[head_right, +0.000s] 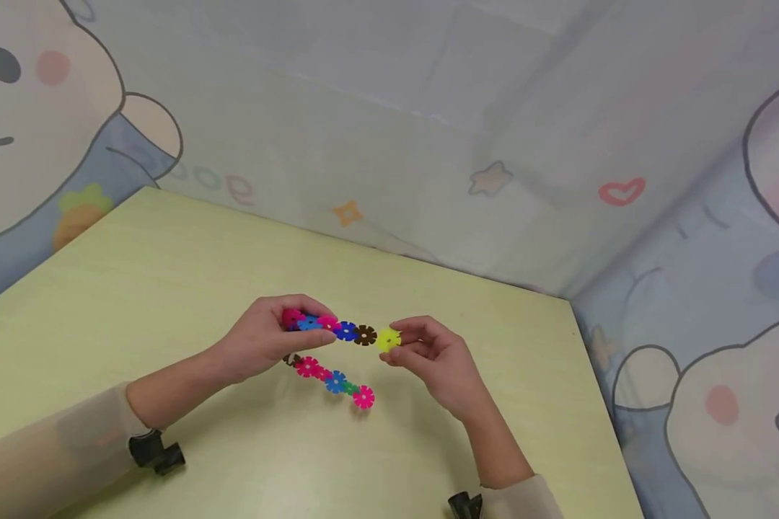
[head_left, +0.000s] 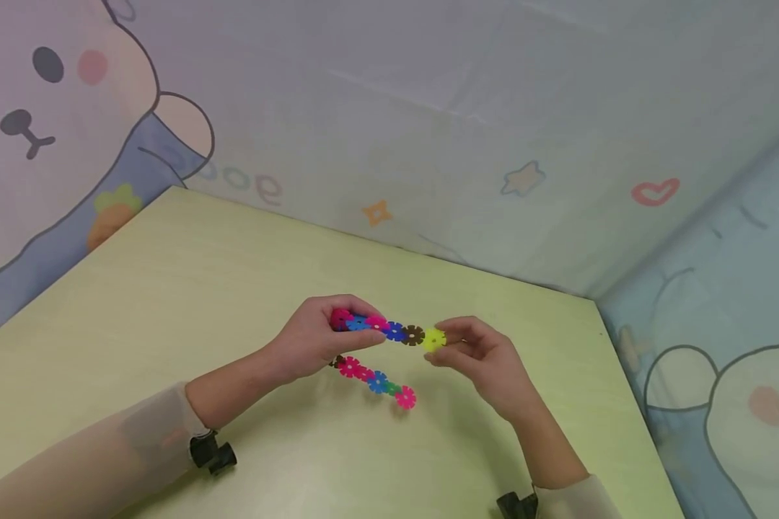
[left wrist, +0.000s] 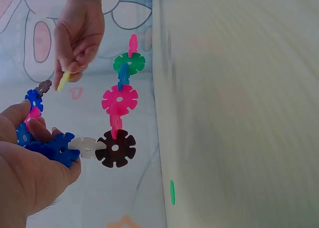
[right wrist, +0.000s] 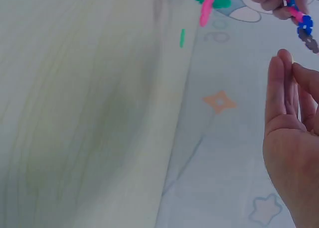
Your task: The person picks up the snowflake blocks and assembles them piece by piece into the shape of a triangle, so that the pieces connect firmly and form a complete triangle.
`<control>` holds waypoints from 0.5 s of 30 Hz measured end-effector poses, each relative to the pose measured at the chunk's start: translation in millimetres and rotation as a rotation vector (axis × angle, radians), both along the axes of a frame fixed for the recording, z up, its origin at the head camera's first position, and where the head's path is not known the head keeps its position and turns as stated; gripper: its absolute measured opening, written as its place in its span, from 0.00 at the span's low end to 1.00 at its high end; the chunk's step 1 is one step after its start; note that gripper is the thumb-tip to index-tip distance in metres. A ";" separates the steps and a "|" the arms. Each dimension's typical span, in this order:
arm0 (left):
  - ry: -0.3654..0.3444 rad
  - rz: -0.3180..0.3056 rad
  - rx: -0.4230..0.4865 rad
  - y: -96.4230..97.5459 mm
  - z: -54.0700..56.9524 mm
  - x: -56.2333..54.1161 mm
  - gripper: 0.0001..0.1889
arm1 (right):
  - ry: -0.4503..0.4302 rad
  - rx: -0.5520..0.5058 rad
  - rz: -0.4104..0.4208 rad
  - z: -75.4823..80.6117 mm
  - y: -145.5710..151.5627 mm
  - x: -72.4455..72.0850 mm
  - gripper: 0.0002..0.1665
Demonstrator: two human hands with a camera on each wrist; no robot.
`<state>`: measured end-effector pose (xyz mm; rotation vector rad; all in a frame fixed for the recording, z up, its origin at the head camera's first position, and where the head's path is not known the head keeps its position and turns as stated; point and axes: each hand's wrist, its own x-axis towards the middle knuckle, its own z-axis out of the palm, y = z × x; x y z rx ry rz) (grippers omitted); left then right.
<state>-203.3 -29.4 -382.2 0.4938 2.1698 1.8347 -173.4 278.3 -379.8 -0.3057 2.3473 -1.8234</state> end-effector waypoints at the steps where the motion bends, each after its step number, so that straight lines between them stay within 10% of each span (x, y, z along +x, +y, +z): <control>1: 0.003 0.001 -0.002 -0.1 -0.1 -0.2 0.15 | -0.010 -0.035 -0.007 1.9 0.5 1.5 0.22; 15: -0.008 0.020 -0.013 1.0 -2.6 -0.9 0.15 | -0.025 -0.204 -0.003 4.6 -0.9 8.8 0.19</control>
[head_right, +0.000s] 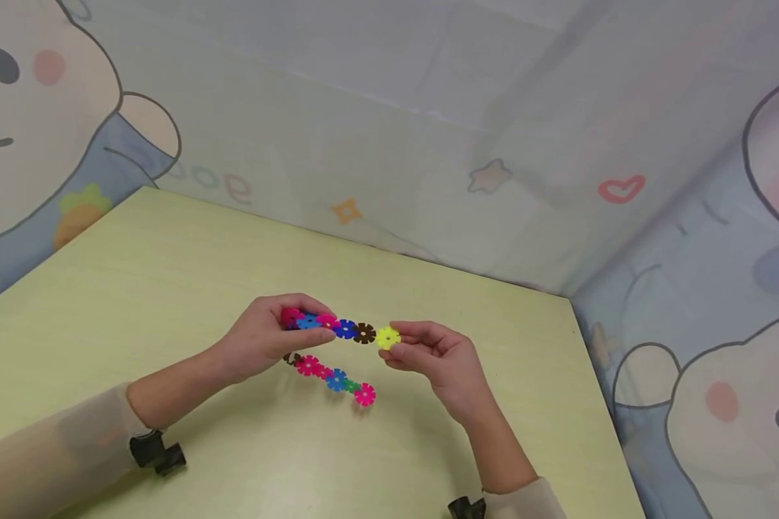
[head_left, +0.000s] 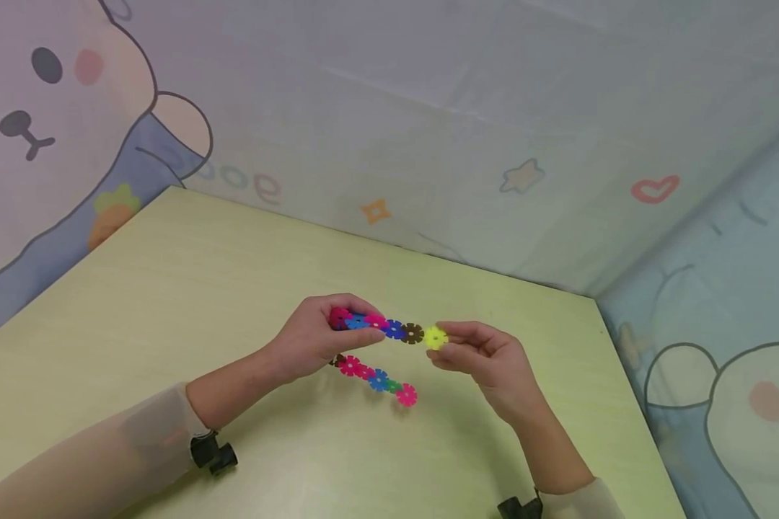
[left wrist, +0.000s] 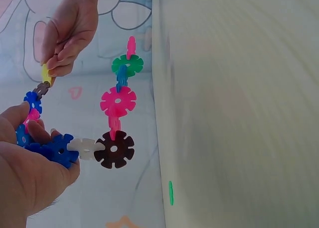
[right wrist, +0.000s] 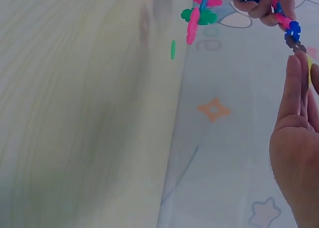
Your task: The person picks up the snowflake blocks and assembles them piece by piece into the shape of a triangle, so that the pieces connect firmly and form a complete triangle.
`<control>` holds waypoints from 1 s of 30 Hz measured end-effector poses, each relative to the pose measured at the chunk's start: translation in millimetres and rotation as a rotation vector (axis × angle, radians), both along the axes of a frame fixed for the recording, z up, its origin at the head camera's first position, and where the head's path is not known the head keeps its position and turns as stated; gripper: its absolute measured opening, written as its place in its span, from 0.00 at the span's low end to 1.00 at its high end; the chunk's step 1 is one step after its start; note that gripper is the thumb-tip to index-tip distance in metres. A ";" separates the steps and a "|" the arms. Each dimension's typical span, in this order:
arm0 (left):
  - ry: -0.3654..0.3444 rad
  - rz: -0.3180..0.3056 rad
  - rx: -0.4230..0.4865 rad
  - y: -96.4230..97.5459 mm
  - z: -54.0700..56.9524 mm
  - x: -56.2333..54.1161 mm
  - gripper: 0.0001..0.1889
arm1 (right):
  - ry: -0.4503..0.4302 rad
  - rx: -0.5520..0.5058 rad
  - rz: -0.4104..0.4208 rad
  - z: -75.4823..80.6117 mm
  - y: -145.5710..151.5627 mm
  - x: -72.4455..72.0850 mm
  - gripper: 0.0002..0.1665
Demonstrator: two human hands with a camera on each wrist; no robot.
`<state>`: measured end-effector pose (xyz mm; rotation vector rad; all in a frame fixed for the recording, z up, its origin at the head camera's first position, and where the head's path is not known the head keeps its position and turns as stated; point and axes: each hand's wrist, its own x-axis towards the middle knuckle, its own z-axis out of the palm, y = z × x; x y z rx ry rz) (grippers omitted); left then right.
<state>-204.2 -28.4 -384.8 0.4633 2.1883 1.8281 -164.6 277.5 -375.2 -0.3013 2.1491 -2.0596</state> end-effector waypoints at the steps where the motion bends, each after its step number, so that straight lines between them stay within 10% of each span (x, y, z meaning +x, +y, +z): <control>1: 0.001 0.001 0.000 0.1 0.1 0.0 0.15 | 0.002 -0.006 0.001 -0.1 0.3 0.1 0.19; 30: 0.036 -0.027 0.040 1.9 -0.1 -0.6 0.14 | 0.012 -0.124 0.129 -2.9 -2.0 -2.4 0.18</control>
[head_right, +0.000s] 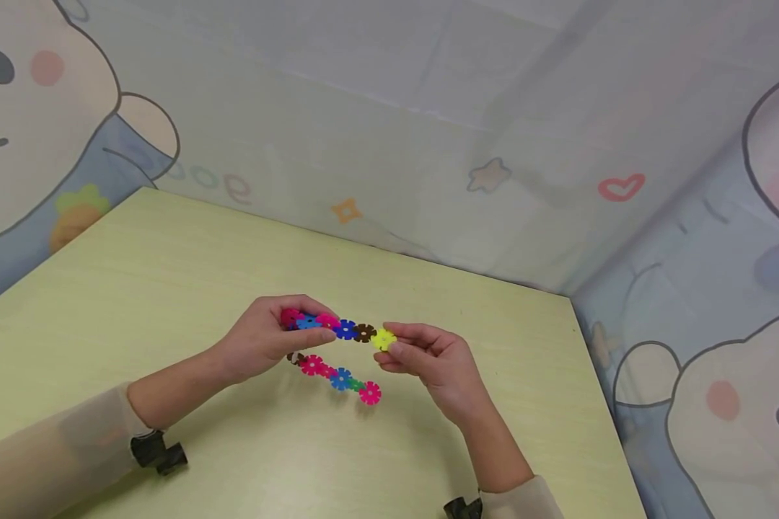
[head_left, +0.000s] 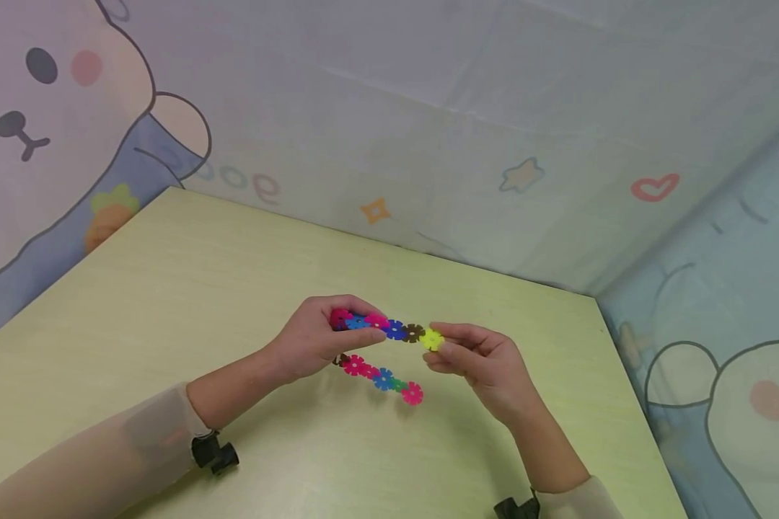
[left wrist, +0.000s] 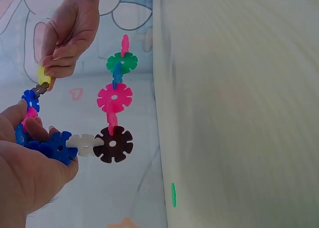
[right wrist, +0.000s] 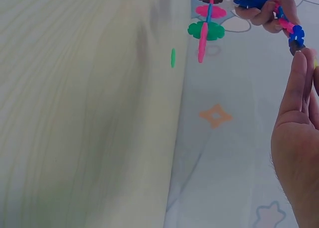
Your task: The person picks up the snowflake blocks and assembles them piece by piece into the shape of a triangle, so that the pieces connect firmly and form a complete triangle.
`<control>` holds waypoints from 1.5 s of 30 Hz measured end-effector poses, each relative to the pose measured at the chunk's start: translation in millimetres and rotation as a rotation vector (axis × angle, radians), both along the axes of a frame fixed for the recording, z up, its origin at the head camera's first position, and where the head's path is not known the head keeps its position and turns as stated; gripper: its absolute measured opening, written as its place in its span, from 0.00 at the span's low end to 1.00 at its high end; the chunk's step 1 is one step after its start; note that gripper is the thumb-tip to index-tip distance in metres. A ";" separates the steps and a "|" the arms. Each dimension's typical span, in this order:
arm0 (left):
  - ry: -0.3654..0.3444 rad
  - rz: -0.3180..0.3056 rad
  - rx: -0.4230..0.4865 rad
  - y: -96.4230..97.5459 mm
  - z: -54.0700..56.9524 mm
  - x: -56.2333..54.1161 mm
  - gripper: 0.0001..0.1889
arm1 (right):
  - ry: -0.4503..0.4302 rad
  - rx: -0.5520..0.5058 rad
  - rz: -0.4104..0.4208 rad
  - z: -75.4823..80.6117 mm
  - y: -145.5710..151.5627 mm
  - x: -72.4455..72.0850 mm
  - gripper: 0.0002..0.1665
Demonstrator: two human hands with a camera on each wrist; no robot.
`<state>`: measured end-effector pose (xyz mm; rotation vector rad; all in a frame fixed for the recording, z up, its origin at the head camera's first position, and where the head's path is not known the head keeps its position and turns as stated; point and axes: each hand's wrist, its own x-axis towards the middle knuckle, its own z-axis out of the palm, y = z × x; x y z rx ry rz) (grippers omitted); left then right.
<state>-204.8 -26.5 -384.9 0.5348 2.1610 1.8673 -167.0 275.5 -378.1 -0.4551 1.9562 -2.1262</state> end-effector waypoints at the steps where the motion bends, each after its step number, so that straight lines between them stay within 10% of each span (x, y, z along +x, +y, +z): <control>1: 0.005 0.000 -0.003 0.1 0.1 0.1 0.14 | -0.001 0.000 -0.002 -0.2 -0.1 -0.1 0.18; 34: 0.027 0.066 -0.037 3.2 2.3 0.9 0.15 | 0.014 0.135 -0.088 1.1 -2.6 2.3 0.25; 45: -0.032 0.174 0.163 1.3 11.5 -4.3 0.14 | -0.088 0.312 -0.133 -20.2 15.8 -5.9 0.25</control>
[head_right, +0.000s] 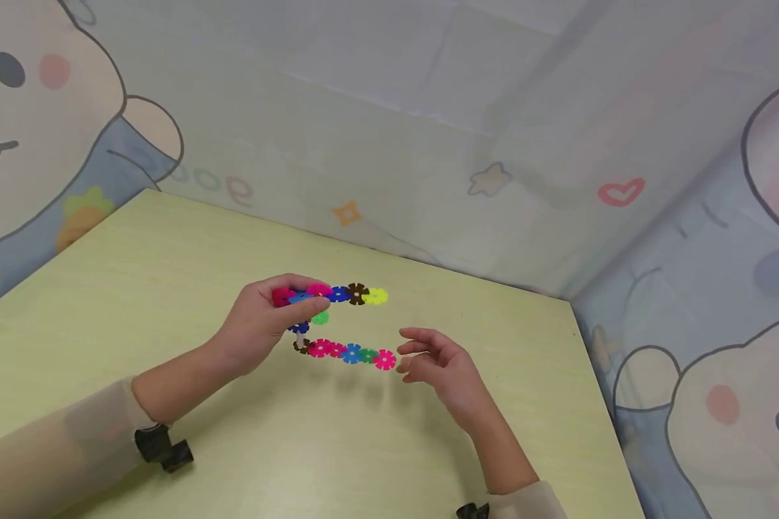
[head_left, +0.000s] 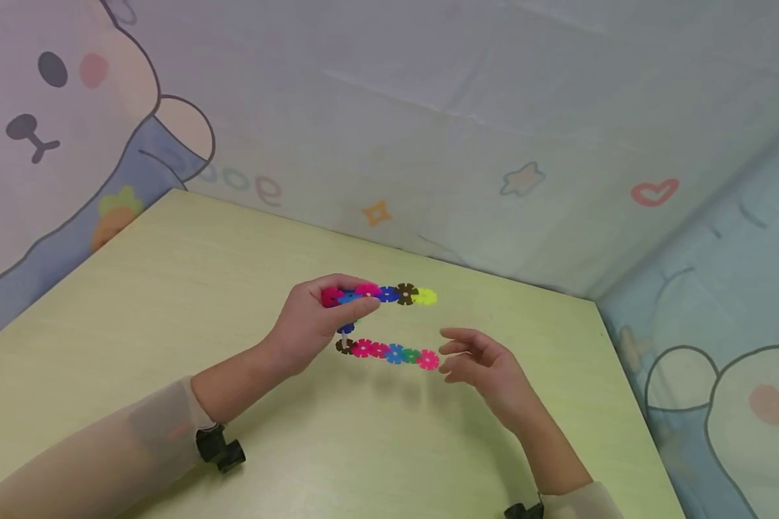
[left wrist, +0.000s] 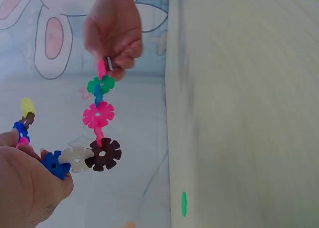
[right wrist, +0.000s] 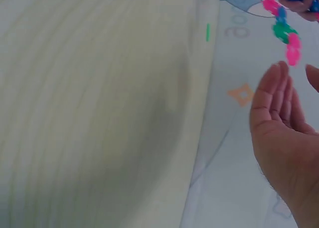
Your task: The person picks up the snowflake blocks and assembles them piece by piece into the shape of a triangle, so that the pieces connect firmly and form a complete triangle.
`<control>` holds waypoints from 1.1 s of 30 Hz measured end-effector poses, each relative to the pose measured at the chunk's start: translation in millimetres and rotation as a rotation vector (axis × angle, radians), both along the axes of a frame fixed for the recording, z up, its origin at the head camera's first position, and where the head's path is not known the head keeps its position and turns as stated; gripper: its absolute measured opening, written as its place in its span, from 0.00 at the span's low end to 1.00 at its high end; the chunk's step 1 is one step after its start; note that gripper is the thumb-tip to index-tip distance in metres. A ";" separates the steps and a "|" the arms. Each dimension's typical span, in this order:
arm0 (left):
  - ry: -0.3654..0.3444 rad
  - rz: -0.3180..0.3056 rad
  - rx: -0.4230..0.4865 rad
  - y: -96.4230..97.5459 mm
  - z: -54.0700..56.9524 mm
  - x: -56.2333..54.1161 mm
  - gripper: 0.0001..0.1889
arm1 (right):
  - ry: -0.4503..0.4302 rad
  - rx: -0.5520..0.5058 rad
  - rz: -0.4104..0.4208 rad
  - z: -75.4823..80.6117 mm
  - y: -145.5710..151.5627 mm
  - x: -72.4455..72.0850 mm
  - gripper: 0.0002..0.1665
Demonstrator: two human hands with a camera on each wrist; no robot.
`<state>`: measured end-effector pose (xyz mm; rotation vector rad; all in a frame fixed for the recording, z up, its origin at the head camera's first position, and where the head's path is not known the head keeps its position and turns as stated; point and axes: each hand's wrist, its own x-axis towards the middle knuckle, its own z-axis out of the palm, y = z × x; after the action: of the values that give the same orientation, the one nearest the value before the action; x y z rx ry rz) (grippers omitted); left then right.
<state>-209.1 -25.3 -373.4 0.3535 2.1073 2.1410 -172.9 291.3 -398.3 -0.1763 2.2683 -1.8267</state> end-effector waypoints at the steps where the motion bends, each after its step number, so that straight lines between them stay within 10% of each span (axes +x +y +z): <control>1: -0.008 0.009 0.023 0.9 1.9 -0.4 0.15 | -0.013 0.025 0.019 -2.6 -0.8 -1.1 0.26; 13: -0.070 0.067 0.315 26.2 15.2 -2.0 0.15 | 0.013 -0.097 0.165 4.0 -54.3 -1.1 0.21; 33: -0.250 0.084 0.565 37.3 8.5 1.6 0.13 | 0.027 -0.135 0.006 -0.5 -73.9 -0.5 0.16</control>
<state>-207.5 12.0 -364.8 0.0349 1.3861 2.6410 -173.4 217.4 -398.8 -0.2314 2.1597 -1.9866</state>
